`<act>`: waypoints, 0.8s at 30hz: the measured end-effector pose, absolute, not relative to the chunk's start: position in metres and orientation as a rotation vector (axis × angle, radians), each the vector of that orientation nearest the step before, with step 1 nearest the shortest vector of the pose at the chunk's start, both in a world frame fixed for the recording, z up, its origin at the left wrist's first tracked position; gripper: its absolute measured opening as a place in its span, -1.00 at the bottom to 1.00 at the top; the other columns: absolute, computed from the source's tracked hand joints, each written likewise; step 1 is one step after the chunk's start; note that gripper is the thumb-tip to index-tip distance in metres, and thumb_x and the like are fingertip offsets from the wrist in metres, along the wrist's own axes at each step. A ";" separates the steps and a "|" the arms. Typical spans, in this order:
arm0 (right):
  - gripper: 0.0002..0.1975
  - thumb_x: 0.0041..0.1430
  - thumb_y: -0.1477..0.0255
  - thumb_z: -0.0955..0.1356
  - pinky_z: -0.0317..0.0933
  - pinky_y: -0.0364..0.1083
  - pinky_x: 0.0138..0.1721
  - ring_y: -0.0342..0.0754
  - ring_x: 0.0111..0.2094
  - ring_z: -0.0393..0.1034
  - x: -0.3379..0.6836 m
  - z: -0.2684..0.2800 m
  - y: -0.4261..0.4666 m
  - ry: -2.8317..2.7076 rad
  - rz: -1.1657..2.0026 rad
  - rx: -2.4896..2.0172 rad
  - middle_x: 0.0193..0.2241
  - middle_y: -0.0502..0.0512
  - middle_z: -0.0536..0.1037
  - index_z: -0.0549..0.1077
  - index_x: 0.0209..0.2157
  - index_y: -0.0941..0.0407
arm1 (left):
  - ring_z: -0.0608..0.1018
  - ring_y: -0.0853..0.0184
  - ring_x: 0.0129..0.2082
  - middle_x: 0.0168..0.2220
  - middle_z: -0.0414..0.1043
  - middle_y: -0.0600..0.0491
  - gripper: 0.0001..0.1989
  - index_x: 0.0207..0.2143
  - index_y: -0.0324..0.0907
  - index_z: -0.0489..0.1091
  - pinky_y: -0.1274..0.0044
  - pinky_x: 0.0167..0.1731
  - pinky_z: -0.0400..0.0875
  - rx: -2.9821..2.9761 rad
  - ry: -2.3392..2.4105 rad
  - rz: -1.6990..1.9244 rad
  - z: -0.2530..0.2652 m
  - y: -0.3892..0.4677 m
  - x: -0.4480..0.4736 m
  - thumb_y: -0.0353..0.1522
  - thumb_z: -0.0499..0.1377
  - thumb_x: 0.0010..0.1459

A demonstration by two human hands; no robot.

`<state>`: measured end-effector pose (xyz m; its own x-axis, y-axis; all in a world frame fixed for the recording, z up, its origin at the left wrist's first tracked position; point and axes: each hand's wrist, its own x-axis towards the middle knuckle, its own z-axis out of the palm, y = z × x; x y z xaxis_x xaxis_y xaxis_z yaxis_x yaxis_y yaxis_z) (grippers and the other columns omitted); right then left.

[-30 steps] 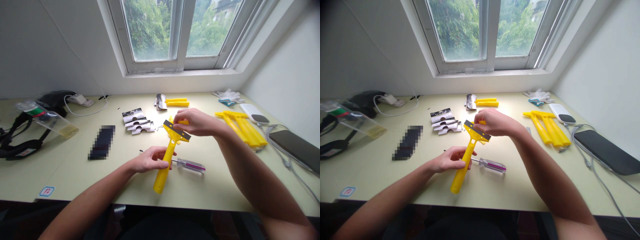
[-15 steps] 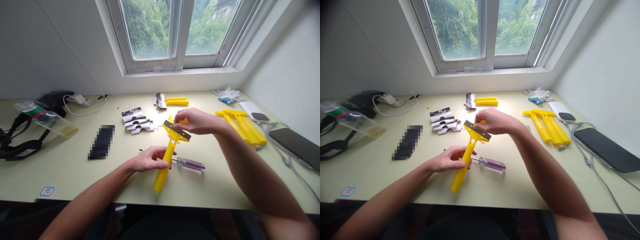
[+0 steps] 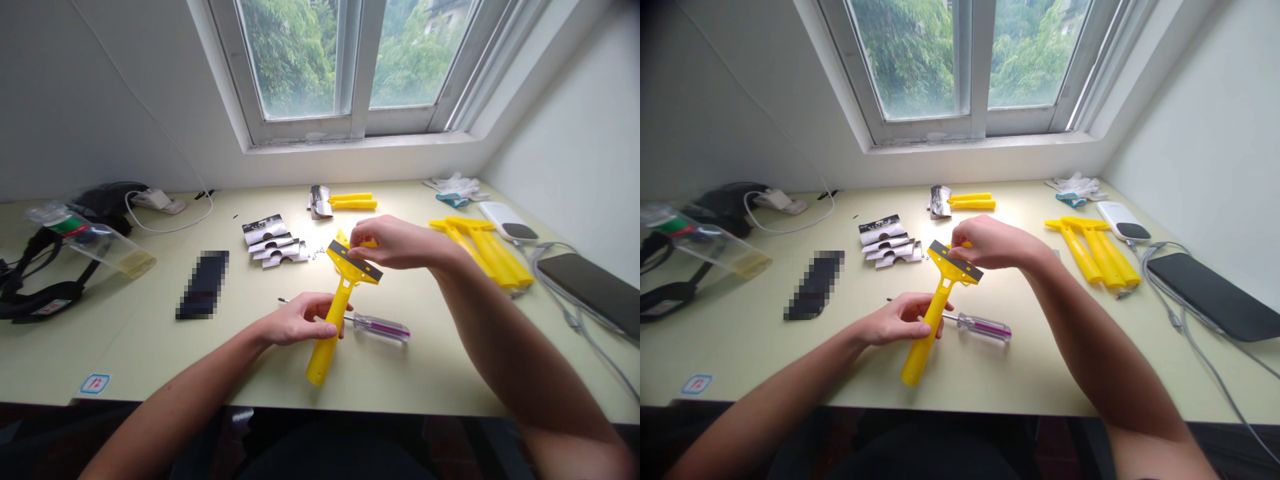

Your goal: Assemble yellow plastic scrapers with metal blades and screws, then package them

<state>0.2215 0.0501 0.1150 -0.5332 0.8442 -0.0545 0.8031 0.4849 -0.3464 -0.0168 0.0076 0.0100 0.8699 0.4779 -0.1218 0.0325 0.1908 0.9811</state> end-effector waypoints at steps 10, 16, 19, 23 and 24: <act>-0.76 0.16 0.26 0.30 0.04 -0.16 -0.41 -0.17 -0.41 0.28 0.218 0.115 0.047 -2.598 0.385 -1.448 -0.43 0.01 0.51 0.49 -0.43 0.12 | 0.50 0.28 -0.27 -0.27 0.46 -0.09 -0.52 0.05 -0.28 0.37 0.46 -0.24 0.39 1.252 0.398 0.367 0.007 0.008 -0.016 -0.27 0.30 0.10; -0.77 0.15 0.27 0.31 0.07 -0.15 -0.35 -0.15 -0.39 0.31 0.221 0.116 0.050 -2.595 0.418 -1.417 -0.41 0.03 0.54 0.51 -0.40 0.11 | 0.49 0.30 -0.29 -0.29 0.45 -0.07 -0.54 0.04 -0.28 0.37 0.47 -0.24 0.39 1.237 0.365 0.373 0.006 0.009 -0.016 -0.29 0.29 0.10; -0.77 0.15 0.27 0.31 0.07 -0.15 -0.36 -0.15 -0.39 0.32 0.221 0.116 0.050 -2.585 0.440 -1.412 -0.41 0.02 0.54 0.51 -0.41 0.11 | 0.49 0.31 -0.30 -0.29 0.45 -0.07 -0.54 0.04 -0.27 0.37 0.47 -0.25 0.39 1.223 0.364 0.368 0.005 0.009 -0.017 -0.30 0.29 0.10; -0.77 0.15 0.26 0.31 0.07 -0.16 -0.38 -0.15 -0.40 0.33 0.222 0.115 0.051 -2.568 0.471 -1.423 -0.42 0.01 0.54 0.51 -0.42 0.10 | 0.49 0.30 -0.31 -0.29 0.45 -0.09 -0.53 0.04 -0.27 0.36 0.46 -0.27 0.39 1.198 0.375 0.354 0.005 0.009 -0.016 -0.28 0.29 0.10; -0.76 0.15 0.26 0.31 0.08 -0.16 -0.38 -0.15 -0.41 0.33 0.222 0.115 0.052 -2.569 0.476 -1.431 -0.43 0.02 0.55 0.51 -0.42 0.10 | 0.48 0.30 -0.31 -0.29 0.44 -0.09 -0.53 0.04 -0.27 0.36 0.46 -0.27 0.39 1.190 0.375 0.353 0.005 0.008 -0.016 -0.28 0.29 0.10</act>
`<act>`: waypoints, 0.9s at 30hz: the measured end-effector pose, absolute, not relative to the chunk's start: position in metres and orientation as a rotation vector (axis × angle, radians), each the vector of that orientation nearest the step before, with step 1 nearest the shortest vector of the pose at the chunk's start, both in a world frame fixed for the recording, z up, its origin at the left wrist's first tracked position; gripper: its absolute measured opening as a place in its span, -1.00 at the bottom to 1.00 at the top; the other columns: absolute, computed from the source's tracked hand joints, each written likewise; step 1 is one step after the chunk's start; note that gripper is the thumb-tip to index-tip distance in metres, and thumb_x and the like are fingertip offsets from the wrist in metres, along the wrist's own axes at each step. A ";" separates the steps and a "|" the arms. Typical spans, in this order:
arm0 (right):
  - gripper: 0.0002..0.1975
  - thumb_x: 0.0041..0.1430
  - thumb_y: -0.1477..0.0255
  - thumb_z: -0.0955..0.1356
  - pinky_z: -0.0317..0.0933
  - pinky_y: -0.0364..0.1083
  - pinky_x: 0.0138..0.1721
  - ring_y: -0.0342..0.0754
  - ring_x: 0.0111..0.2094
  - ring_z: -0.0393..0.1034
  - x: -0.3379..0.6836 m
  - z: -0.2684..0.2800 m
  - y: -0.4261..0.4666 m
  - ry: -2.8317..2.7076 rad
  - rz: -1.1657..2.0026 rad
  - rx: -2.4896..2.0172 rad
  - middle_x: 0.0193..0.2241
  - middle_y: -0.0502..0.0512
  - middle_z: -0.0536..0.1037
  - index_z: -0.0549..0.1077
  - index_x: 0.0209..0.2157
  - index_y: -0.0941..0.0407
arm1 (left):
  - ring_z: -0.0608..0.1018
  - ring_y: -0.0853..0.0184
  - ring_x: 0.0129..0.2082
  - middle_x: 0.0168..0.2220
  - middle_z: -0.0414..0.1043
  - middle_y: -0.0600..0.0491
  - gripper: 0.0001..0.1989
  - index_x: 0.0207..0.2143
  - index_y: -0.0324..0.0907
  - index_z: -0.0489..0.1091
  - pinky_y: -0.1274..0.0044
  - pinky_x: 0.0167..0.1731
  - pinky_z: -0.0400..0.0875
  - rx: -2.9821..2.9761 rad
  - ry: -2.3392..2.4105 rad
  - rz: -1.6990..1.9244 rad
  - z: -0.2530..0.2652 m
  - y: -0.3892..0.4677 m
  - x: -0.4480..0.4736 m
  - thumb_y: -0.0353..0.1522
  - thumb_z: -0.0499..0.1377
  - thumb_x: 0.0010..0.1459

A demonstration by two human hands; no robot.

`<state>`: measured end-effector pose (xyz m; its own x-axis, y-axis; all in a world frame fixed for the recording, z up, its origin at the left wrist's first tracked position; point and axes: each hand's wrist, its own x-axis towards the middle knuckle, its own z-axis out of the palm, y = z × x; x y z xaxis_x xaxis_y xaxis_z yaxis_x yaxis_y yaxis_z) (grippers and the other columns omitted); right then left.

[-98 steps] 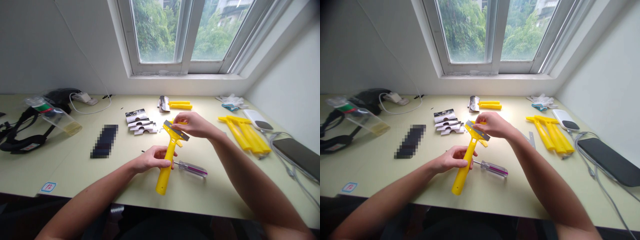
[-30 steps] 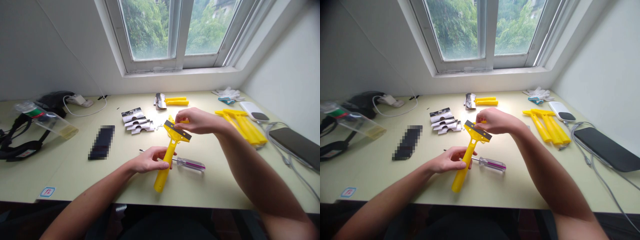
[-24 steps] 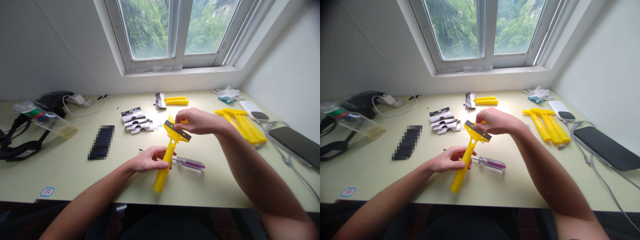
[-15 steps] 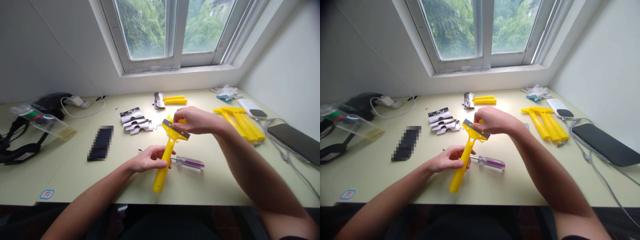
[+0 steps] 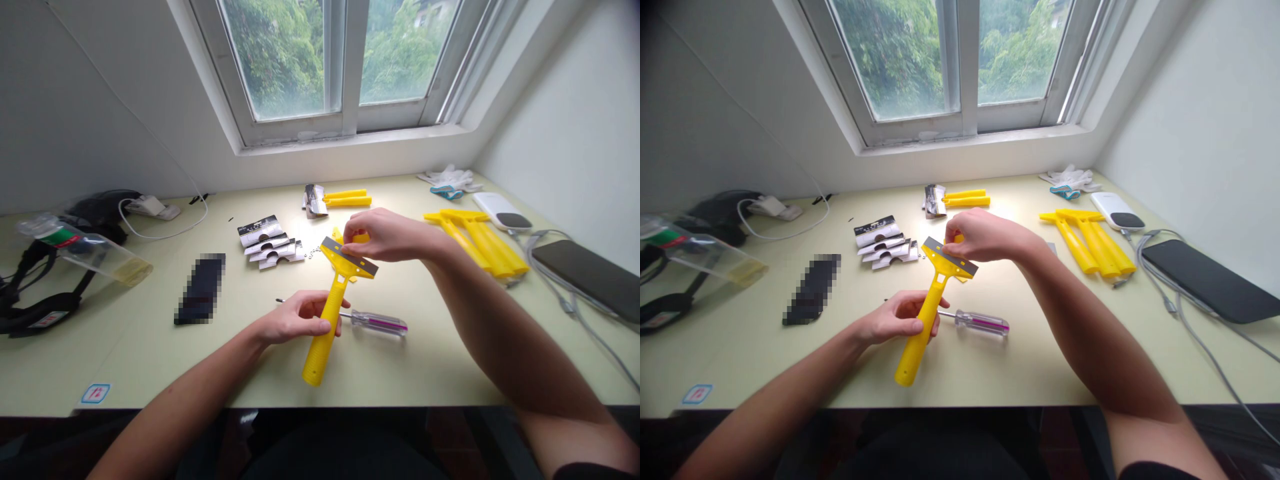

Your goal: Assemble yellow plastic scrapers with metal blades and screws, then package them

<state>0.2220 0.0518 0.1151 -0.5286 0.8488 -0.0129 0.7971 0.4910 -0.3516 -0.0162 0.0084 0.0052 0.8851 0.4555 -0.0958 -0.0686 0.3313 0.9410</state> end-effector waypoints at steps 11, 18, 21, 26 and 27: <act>-0.70 0.20 0.21 0.29 0.08 -0.14 -0.33 -0.13 -0.38 0.34 0.223 0.113 0.054 -2.568 0.423 -1.419 -0.37 0.06 0.55 0.56 -0.34 0.11 | 0.49 0.30 -0.32 -0.31 0.46 -0.07 -0.51 0.02 -0.26 0.38 0.44 -0.23 0.37 1.159 0.385 0.383 0.003 0.007 -0.014 -0.25 0.31 0.07; -0.76 0.23 0.33 0.28 0.14 -0.14 -0.26 -0.14 -0.33 0.35 0.232 0.118 0.052 -2.389 0.231 -1.326 -0.30 0.08 0.54 0.56 -0.27 0.12 | 0.49 0.31 -0.33 -0.30 0.46 -0.07 -0.52 0.03 -0.26 0.36 0.44 -0.24 0.36 1.147 0.379 0.421 0.001 0.008 -0.015 -0.26 0.31 0.08; -0.69 0.22 0.30 0.29 0.20 -0.14 -0.26 -0.15 -0.34 0.40 0.232 0.120 0.048 -2.258 0.329 -1.308 -0.29 0.06 0.56 0.52 -0.06 0.07 | 0.47 0.32 -0.33 -0.30 0.46 -0.07 -0.52 0.04 -0.25 0.35 0.46 -0.26 0.34 1.144 0.402 0.464 0.000 0.008 -0.015 -0.25 0.30 0.10; -0.74 0.16 0.33 0.33 0.27 -0.14 -0.26 -0.11 -0.31 0.46 0.219 0.124 0.039 -2.180 0.451 -1.354 -0.30 0.07 0.60 0.58 -0.16 0.10 | 0.47 0.30 -0.29 -0.29 0.45 -0.08 -0.51 0.03 -0.24 0.35 0.48 -0.26 0.32 1.149 0.475 0.554 -0.003 0.010 -0.013 -0.23 0.31 0.08; -0.77 0.14 0.35 0.34 0.28 -0.15 -0.28 -0.10 -0.31 0.47 0.215 0.125 0.037 -2.169 0.478 -1.372 -0.31 0.07 0.61 0.59 -0.23 0.11 | 0.47 0.29 -0.29 -0.29 0.45 -0.08 -0.51 0.02 -0.24 0.35 0.48 -0.26 0.32 1.149 0.481 0.566 -0.003 0.010 -0.013 -0.23 0.31 0.08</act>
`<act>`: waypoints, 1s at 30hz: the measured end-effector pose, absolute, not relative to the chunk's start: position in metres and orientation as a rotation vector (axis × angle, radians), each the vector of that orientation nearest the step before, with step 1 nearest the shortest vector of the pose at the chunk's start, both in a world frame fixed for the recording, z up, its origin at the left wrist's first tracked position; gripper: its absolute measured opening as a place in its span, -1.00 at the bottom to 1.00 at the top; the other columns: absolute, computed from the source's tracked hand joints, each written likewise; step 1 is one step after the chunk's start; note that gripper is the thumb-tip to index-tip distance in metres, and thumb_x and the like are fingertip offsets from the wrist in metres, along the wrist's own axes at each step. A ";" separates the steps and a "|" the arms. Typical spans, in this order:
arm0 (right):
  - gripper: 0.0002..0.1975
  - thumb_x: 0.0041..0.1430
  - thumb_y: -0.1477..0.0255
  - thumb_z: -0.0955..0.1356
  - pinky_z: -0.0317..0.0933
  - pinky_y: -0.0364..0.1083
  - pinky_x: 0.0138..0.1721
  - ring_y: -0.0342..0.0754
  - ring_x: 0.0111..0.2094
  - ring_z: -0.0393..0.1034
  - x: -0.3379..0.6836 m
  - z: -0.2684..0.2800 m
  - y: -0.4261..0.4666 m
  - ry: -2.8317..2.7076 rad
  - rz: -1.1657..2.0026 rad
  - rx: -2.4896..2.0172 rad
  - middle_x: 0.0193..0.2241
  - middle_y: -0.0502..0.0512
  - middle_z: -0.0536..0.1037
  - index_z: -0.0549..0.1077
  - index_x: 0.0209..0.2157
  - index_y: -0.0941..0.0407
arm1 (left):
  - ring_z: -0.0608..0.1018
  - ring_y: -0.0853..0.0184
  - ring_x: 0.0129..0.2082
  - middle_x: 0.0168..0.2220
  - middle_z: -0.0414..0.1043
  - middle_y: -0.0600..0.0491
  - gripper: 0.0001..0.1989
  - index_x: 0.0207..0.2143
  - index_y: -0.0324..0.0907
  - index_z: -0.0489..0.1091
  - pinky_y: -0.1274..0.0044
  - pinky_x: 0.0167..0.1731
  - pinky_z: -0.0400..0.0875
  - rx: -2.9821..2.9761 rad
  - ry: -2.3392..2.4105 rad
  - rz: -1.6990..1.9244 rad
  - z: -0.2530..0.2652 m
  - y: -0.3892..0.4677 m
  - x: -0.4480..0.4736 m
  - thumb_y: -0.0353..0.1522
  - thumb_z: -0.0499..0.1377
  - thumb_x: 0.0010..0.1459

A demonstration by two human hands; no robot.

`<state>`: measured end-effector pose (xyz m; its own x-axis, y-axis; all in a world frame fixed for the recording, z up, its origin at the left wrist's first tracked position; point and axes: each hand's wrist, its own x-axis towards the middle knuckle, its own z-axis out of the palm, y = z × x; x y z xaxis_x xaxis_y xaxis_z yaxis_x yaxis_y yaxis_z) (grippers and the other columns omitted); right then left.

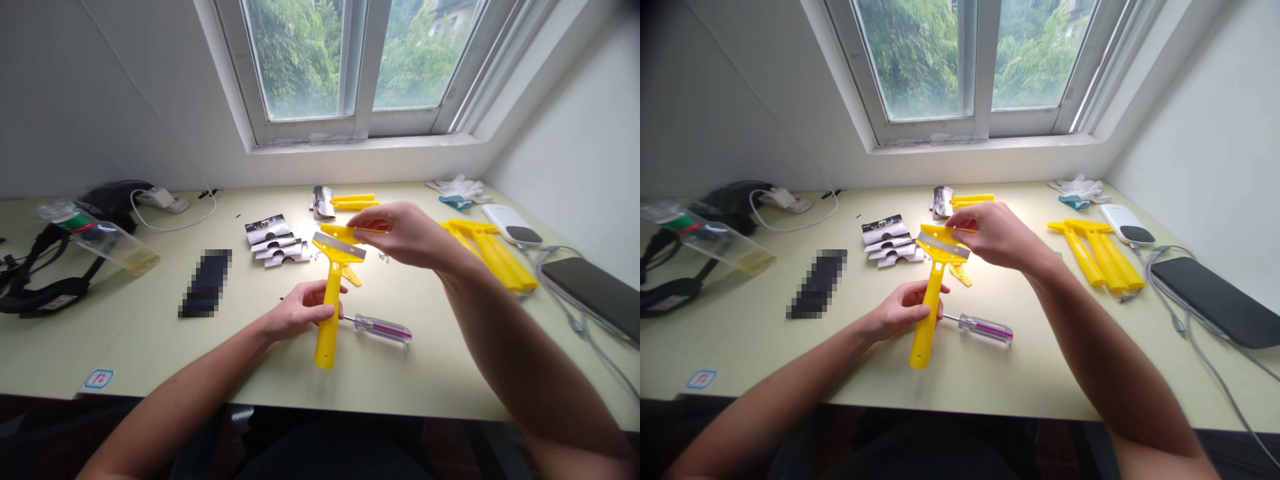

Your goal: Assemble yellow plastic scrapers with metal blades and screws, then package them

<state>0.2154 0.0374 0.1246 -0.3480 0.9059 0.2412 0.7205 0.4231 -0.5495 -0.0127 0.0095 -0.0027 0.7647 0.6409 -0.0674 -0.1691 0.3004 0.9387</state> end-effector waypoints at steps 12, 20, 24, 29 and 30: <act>-0.85 0.09 0.40 0.38 0.29 -0.19 -0.35 -0.12 -0.36 0.49 0.204 0.115 0.040 -2.186 0.607 -1.391 -0.37 0.03 0.62 0.59 -0.33 0.12 | 0.48 0.28 -0.26 -0.27 0.46 -0.09 -0.49 0.04 -0.25 0.33 0.46 -0.24 0.33 1.169 0.475 0.569 -0.001 0.009 -0.014 -0.23 0.31 0.09; -0.85 0.10 0.35 0.38 0.17 -0.19 -0.38 -0.15 -0.39 0.41 0.203 0.109 0.043 -2.259 0.464 -1.427 -0.42 0.02 0.57 0.58 -0.34 0.09 | 0.48 0.26 -0.26 -0.27 0.46 -0.10 -0.49 0.04 -0.25 0.34 0.45 -0.26 0.36 1.206 0.480 0.529 0.003 0.008 -0.016 -0.22 0.30 0.09; -0.85 0.08 0.34 0.39 0.14 -0.15 -0.33 -0.11 -0.33 0.38 0.205 0.107 0.047 -2.320 0.372 -1.393 -0.37 0.05 0.54 0.57 -0.34 0.09 | 0.50 0.26 -0.27 -0.27 0.47 -0.09 -0.49 0.04 -0.25 0.35 0.46 -0.26 0.37 1.225 0.488 0.510 0.006 0.009 -0.017 -0.22 0.31 0.08; -0.69 0.09 0.33 0.38 0.26 -0.14 -0.29 -0.10 -0.28 0.43 0.211 0.105 0.052 -2.277 0.667 -1.351 -0.24 0.08 0.56 0.50 -0.11 0.11 | 0.50 0.26 -0.26 -0.26 0.47 -0.09 -0.49 0.06 -0.25 0.35 0.46 -0.24 0.37 1.257 0.487 0.497 0.008 0.010 -0.018 -0.22 0.30 0.10; -0.67 0.11 0.34 0.37 0.27 -0.14 -0.28 -0.11 -0.28 0.44 0.212 0.105 0.053 -2.279 0.746 -1.333 -0.22 0.08 0.56 0.49 -0.07 0.09 | 0.50 0.26 -0.26 -0.27 0.47 -0.09 -0.49 0.06 -0.25 0.35 0.46 -0.25 0.37 1.262 0.488 0.495 0.008 0.010 -0.018 -0.22 0.29 0.10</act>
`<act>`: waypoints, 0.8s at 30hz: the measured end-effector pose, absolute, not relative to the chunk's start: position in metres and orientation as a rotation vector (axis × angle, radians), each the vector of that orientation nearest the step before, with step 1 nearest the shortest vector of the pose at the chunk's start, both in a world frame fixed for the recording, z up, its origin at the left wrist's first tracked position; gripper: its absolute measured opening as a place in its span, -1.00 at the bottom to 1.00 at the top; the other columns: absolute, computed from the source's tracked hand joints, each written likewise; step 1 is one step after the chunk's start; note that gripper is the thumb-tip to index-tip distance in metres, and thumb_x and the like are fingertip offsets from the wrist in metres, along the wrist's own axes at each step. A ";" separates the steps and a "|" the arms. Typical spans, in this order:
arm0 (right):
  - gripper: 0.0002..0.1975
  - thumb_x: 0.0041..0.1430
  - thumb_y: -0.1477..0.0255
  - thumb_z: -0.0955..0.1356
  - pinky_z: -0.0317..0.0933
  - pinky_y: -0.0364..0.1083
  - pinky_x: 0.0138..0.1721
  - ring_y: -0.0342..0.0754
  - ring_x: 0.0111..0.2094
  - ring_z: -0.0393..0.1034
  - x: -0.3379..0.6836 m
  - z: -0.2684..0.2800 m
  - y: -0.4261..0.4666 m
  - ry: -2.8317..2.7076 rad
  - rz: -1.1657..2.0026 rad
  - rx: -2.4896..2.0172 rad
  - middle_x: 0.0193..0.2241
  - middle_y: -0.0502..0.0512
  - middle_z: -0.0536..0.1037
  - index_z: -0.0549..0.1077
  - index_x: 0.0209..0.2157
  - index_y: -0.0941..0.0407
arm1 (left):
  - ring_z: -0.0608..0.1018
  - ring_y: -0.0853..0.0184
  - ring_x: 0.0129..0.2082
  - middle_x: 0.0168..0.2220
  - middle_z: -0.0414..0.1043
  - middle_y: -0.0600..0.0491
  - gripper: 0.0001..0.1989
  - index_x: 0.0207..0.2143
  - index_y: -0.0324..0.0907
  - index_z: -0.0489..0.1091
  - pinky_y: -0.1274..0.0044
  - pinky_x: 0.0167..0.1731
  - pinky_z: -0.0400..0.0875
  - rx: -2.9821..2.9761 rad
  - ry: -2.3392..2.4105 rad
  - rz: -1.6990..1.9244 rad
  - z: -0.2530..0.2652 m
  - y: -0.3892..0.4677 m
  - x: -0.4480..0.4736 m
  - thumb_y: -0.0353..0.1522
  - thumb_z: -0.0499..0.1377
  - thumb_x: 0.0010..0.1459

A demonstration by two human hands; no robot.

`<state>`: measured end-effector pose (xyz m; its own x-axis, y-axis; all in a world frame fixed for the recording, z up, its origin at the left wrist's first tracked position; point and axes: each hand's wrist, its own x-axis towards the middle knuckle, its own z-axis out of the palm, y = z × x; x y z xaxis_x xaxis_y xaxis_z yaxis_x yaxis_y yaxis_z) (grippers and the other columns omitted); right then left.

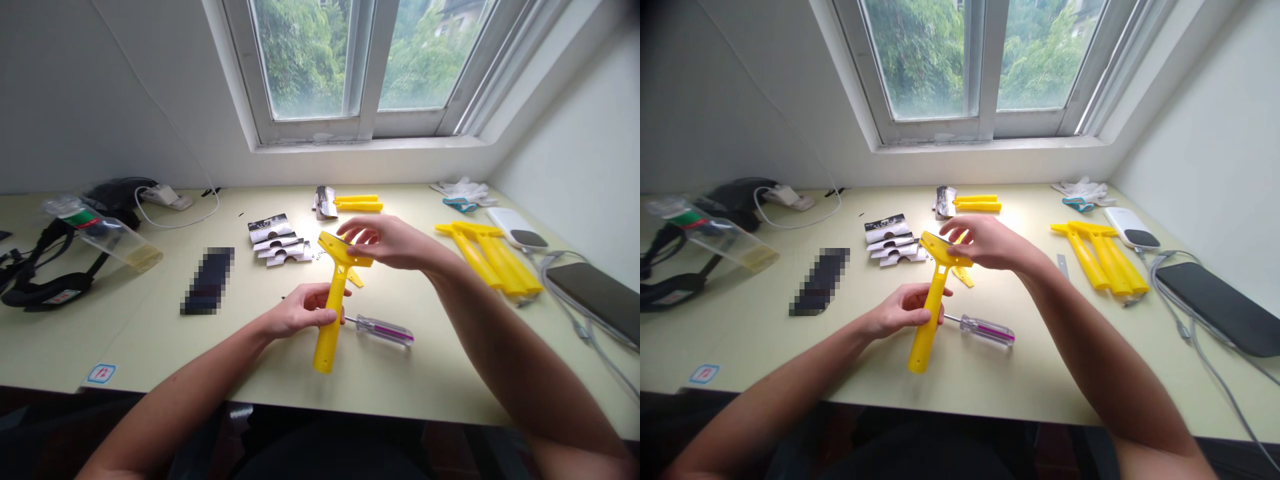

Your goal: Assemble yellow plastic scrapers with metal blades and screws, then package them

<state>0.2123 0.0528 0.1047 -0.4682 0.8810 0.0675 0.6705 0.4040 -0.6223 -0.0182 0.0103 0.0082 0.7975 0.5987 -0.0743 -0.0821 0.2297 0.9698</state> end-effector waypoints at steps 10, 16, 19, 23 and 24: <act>-0.61 0.16 0.44 0.34 0.22 -0.18 -0.33 -0.17 -0.34 0.43 0.214 0.113 0.048 -2.372 0.747 -1.273 -0.24 0.05 0.57 0.43 0.05 0.03 | 0.48 0.31 -0.29 -0.28 0.46 -0.08 -0.53 0.08 -0.25 0.34 0.47 -0.26 0.38 1.258 0.415 0.481 0.008 0.012 -0.020 -0.26 0.25 0.16; -0.74 0.20 0.43 0.31 0.16 -0.18 -0.36 -0.18 -0.37 0.37 0.216 0.110 0.052 -2.466 0.639 -1.127 -0.29 0.06 0.57 0.57 -0.11 0.04 | 0.48 0.31 -0.33 -0.28 0.45 -0.08 -0.53 0.09 -0.23 0.34 0.46 -0.28 0.39 1.234 0.380 0.504 0.008 0.012 -0.022 -0.25 0.24 0.16; -0.73 0.19 0.43 0.32 0.16 -0.18 -0.37 -0.19 -0.38 0.35 0.216 0.107 0.054 -2.422 0.702 -1.105 -0.29 0.06 0.57 0.55 -0.09 0.05 | 0.49 0.30 -0.31 -0.27 0.46 -0.09 -0.53 0.09 -0.23 0.34 0.46 -0.27 0.40 1.240 0.391 0.499 0.009 0.013 -0.023 -0.26 0.25 0.15; -0.55 0.17 0.37 0.34 0.19 -0.20 -0.43 -0.20 -0.44 0.35 0.217 0.104 0.056 -2.305 0.962 -1.127 -0.35 0.04 0.54 0.37 0.10 0.12 | 0.50 0.29 -0.28 -0.27 0.47 -0.09 -0.54 0.07 -0.24 0.34 0.47 -0.25 0.42 1.274 0.430 0.480 0.011 0.012 -0.024 -0.29 0.27 0.14; -0.56 0.16 0.35 0.34 0.19 -0.20 -0.44 -0.19 -0.44 0.35 0.218 0.103 0.057 -2.289 0.999 -1.136 -0.37 0.04 0.54 0.38 0.08 0.15 | 0.50 0.29 -0.27 -0.27 0.47 -0.09 -0.54 0.07 -0.24 0.35 0.47 -0.24 0.42 1.288 0.439 0.479 0.012 0.012 -0.023 -0.29 0.27 0.14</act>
